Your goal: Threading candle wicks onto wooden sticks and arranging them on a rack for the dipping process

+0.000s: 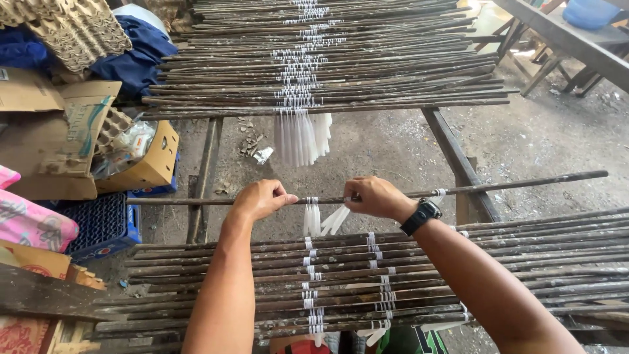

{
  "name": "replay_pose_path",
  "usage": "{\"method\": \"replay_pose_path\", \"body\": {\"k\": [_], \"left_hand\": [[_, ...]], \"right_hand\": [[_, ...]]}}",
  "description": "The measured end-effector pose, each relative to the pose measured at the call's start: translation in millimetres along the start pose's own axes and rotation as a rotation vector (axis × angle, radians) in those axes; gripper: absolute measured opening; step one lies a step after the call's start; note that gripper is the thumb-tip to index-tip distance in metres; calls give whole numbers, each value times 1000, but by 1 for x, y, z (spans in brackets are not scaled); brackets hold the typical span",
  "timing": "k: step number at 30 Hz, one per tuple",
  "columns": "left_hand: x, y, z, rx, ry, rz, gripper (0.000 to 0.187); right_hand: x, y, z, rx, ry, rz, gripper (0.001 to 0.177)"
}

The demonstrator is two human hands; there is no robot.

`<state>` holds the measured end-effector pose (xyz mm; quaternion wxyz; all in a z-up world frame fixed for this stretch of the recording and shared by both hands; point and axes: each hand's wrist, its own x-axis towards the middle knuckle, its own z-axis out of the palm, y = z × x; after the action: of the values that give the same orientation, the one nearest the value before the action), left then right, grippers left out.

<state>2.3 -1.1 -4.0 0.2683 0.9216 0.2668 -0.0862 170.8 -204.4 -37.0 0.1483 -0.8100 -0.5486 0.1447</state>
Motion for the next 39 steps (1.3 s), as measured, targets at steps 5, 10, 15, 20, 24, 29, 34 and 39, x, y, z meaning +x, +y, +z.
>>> {"method": "replay_pose_path", "body": {"k": [5,10,15,20,24,29,34,39], "left_hand": [[2,0,2,3,10,-2,31],[0,1,0,-12,13,17,30],[7,-4,6,-16,10,12,30],[4,-3,4,-30,-5,26,31],[5,-4,4,-40,-36,59,27],[4,7,14,-75,-45,150,20],[-5,39,25,-120,16,360,16],[7,28,31,-46,17,314,14]], "right_hand": [[-9,9,-5,67,-18,27,23],[-16,14,-14,162,-28,50,26],[-26,18,-20,174,-23,103,25],[-35,13,-19,201,8,99,26],[-39,13,-21,247,-40,134,29],[-42,4,-32,304,-86,154,30],[-42,1,-35,319,-104,189,26],[-38,10,-30,312,-116,190,26]]}}
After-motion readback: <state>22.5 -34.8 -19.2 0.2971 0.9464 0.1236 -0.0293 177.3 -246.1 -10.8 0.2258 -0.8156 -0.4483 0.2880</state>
